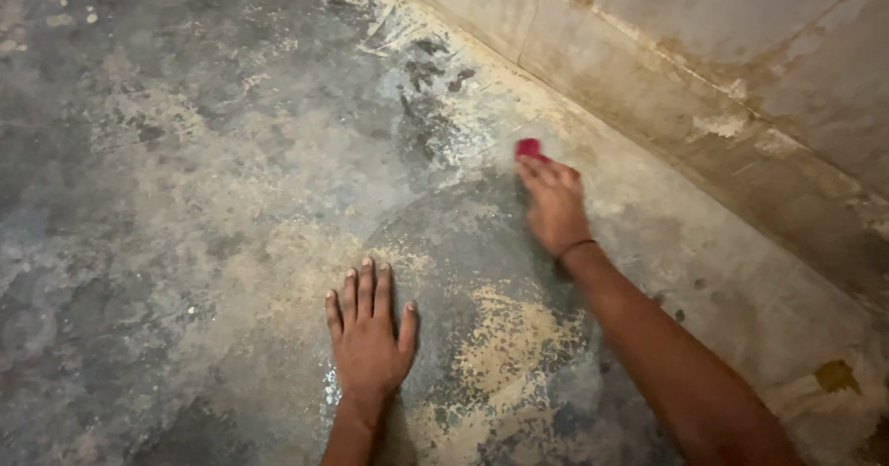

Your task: The person scrubs a dirty tiled floor with a red cloth, focusing on the corner and the area around a white bucket. They repeatedly dip the cloth into the bucket to wet it and wring it out before resuming scrubbing.

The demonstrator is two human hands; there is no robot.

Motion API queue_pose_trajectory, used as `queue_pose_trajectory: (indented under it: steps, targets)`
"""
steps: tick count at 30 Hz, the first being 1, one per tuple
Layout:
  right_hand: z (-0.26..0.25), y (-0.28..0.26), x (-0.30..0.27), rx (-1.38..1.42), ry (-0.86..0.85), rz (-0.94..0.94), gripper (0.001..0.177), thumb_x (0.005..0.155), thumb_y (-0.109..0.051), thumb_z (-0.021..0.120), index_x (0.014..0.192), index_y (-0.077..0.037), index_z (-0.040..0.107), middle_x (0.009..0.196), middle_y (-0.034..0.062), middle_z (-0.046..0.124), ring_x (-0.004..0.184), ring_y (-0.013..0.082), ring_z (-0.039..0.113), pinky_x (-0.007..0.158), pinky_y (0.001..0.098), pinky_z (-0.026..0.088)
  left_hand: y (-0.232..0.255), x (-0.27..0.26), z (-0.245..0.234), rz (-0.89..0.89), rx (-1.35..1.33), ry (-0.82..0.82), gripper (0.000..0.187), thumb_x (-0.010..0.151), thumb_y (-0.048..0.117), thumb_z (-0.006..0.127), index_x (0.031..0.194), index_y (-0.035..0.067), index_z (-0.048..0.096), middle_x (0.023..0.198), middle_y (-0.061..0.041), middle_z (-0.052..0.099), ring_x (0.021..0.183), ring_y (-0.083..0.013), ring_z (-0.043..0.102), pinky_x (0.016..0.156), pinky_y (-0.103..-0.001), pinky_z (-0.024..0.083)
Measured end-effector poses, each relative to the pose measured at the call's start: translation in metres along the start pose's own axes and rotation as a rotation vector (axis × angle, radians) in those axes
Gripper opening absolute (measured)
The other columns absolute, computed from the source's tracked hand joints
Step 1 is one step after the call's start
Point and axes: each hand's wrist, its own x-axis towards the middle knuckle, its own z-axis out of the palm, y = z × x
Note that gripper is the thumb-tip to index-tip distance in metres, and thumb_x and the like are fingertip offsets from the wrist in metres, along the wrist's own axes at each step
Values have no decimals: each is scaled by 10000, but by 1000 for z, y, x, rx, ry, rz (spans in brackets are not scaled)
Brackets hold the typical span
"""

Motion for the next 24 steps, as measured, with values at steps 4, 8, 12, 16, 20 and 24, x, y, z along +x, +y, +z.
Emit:
queue_pose_trajectory:
  steps: [4,8,12,16,20,24]
  targets:
    - [-11,26,-44,22,90,110,569,841,25,609,1391,-114,647,1437,64,633,1313,368,502,1172,465,367,0,0,-1,12,-20,27,682,968,468,407,1546,107,392,1613,-130,360,1494,-333,281,1227,-542,112]
    - [-29,14,-106,15,85,163,688,715,81,570,1379,-83,643,1404,120,643,1302,389,488,1142,476,378,3,-2,-4,8,-37,52,668,968,459,434,1532,101,424,1609,-130,379,1498,-335,298,1238,-541,123]
    - [-20,-26,-147,-4,-4,179,627,842,92,566,1420,-141,641,1414,52,646,1314,314,517,1183,450,400,6,-1,-7,2,-50,63,666,947,445,467,1518,102,438,1605,-121,395,1496,-332,316,1241,-541,129]
    - [-16,-68,-142,105,-111,-27,620,799,69,550,1394,-90,617,1454,70,623,1297,329,516,1136,472,412,6,-2,-7,14,-51,92,675,944,435,497,1520,88,439,1595,-137,399,1482,-350,323,1227,-545,141]
    - [-8,-86,-93,90,-179,-100,639,792,78,510,1408,-73,592,1459,88,589,1335,353,509,1167,502,385,5,-1,-7,18,-59,99,668,943,438,507,1513,96,446,1597,-135,401,1479,-346,331,1232,-547,144]
    - [5,-65,-32,64,-167,38,754,762,151,441,1464,-88,578,1484,82,574,1385,364,438,1169,525,307,4,-2,-6,19,-73,99,665,943,437,493,1517,104,446,1604,-133,400,1482,-342,332,1235,-540,145]
